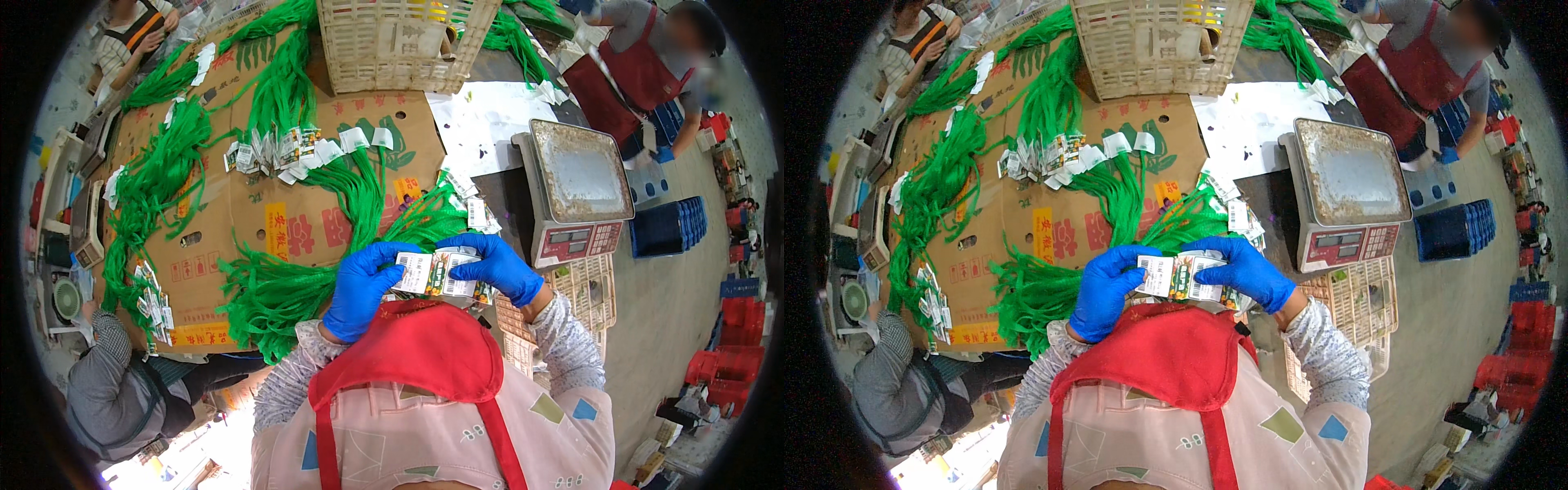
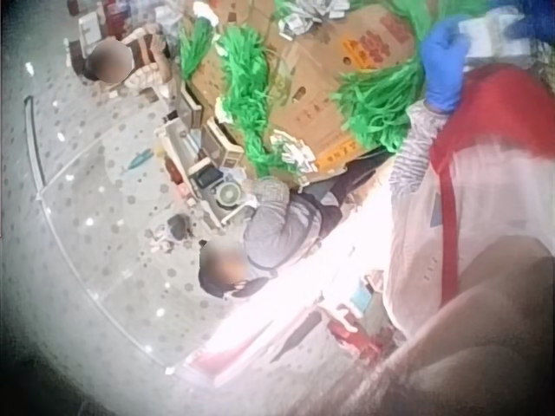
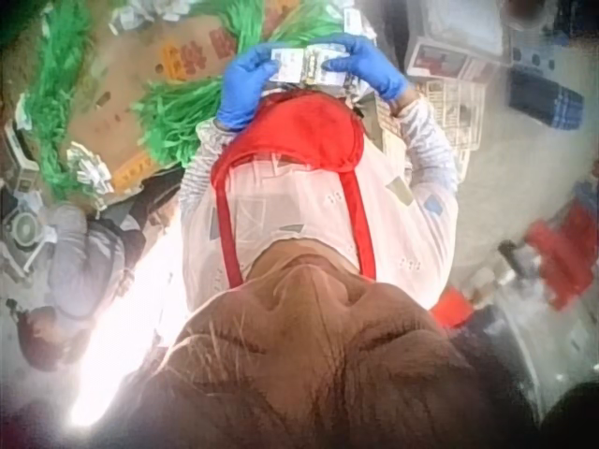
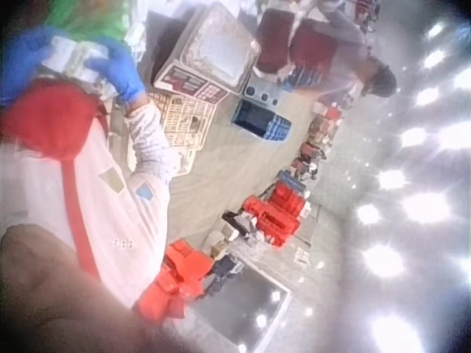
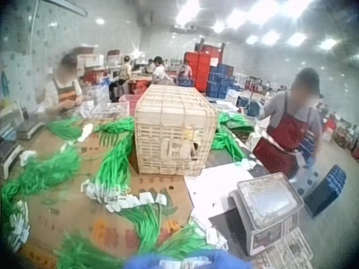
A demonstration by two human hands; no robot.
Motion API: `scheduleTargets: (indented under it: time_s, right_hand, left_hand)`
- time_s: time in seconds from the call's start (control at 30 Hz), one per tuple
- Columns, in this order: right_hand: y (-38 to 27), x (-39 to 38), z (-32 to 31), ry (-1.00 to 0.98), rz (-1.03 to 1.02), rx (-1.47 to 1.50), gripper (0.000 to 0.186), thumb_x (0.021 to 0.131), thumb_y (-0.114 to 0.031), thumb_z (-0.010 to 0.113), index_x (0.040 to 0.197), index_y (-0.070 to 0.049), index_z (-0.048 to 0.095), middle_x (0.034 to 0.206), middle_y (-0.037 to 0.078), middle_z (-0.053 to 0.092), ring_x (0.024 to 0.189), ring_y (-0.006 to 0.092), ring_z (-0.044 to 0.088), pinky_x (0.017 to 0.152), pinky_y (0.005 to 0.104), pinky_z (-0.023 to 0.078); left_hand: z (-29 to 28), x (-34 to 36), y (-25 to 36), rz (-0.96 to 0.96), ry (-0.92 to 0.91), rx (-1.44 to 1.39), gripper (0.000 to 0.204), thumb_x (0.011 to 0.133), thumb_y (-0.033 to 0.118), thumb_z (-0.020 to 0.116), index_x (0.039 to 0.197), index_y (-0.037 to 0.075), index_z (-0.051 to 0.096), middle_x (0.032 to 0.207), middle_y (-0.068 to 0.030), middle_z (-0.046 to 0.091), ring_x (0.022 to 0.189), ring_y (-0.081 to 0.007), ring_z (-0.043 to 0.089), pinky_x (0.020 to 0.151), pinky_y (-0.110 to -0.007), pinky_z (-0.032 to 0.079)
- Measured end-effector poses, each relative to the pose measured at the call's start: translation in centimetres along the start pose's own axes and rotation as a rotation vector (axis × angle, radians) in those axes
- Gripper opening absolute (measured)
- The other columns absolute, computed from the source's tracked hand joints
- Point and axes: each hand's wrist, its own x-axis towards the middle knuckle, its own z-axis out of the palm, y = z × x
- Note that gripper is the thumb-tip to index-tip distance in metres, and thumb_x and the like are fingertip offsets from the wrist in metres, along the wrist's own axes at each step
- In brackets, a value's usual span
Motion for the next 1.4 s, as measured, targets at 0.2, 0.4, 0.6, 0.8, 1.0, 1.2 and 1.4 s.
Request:
scheduleTargets:
  time_s: [0.2,0.4,0.6,0.8,1.0,1.2,1.4]
  right_hand:
    - [0.7,0.9,0.3,-0.021,-0.022,-0.084,0.025,0.071,-0.006,0.068,0.094,-0.003,0.06,0.086,0.002,0.061,0.077,0.0091,0.057,0.07,0.0227,0.046]
    - [0.8,1.6,1.1,0.027,-0.17,-0.163,0.02,0.073,-0.012,0.067,0.089,-0.003,0.06,0.078,0.002,0.059,0.071,0.0066,0.054,0.063,0.0219,0.045]
    - [0.7,2.0,1.9,0.06,-0.183,-0.25,0.02,0.073,-0.016,0.068,0.087,-0.003,0.061,0.076,0.002,0.059,0.069,0.0064,0.053,0.06,0.0222,0.044]
    - [1.2,2.3,2.6,0.137,-0.233,-0.358,0.019,0.073,-0.017,0.068,0.084,-0.003,0.061,0.07,0.005,0.06,0.064,0.0077,0.054,0.058,0.0238,0.045]
    - [1.7,2.3,2.8,0.216,-0.258,-0.413,0.019,0.073,-0.019,0.068,0.081,-0.003,0.06,0.068,0.009,0.06,0.059,0.0097,0.054,0.054,0.0251,0.044]
    - [1.0,2.0,3.7,0.243,-0.249,-0.446,0.014,0.073,-0.012,0.068,0.079,-0.003,0.059,0.068,0.001,0.057,0.063,0.0046,0.049,0.054,0.0214,0.042]
    - [1.2,2.1,3.8,0.245,-0.242,-0.463,0.015,0.072,-0.012,0.069,0.08,-0.002,0.06,0.069,0.002,0.058,0.062,0.0059,0.05,0.055,0.0223,0.043]
  left_hand:
    - [-0.4,0.5,-0.4,0.004,-0.05,-0.087,0.041,0.074,-0.004,0.05,0.115,-0.001,0.046,0.108,-0.0111,0.054,0.095,-0.0172,0.054,0.083,-0.03,0.045]
    - [-0.6,1.0,-1.7,-0.067,-0.124,-0.222,0.048,0.074,-0.002,0.05,0.121,0.002,0.04,0.11,-0.0102,0.052,0.096,-0.0168,0.053,0.084,-0.029,0.044]
    - [-0.1,1.0,-2.7,0.0,-0.003,-0.011,0.04,0.077,0.005,0.054,0.116,0.004,0.044,0.105,-0.0087,0.053,0.094,-0.015,0.053,0.08,-0.027,0.045]
    - [-0.3,0.5,-2.8,-0.028,0.049,0.045,0.022,0.081,0.008,0.055,0.101,0.001,0.056,0.092,-0.0051,0.058,0.082,-0.0091,0.053,0.069,-0.023,0.043]
    - [0.0,0.1,-2.0,-0.077,0.061,0.067,0.019,0.084,0.011,0.053,0.097,-0.001,0.059,0.082,-0.0021,0.06,0.069,-0.0058,0.052,0.061,-0.021,0.043]
    - [0.7,0.0,-1.5,0.019,0.054,0.148,0.024,0.084,0.011,0.054,0.105,-0.001,0.058,0.084,-0.0026,0.061,0.069,-0.005,0.051,0.061,-0.021,0.043]
    - [0.2,0.1,-2.2,0.058,0.12,0.251,0.02,0.083,0.011,0.054,0.098,-0.001,0.061,0.078,-0.0033,0.061,0.066,-0.0058,0.051,0.06,-0.021,0.043]
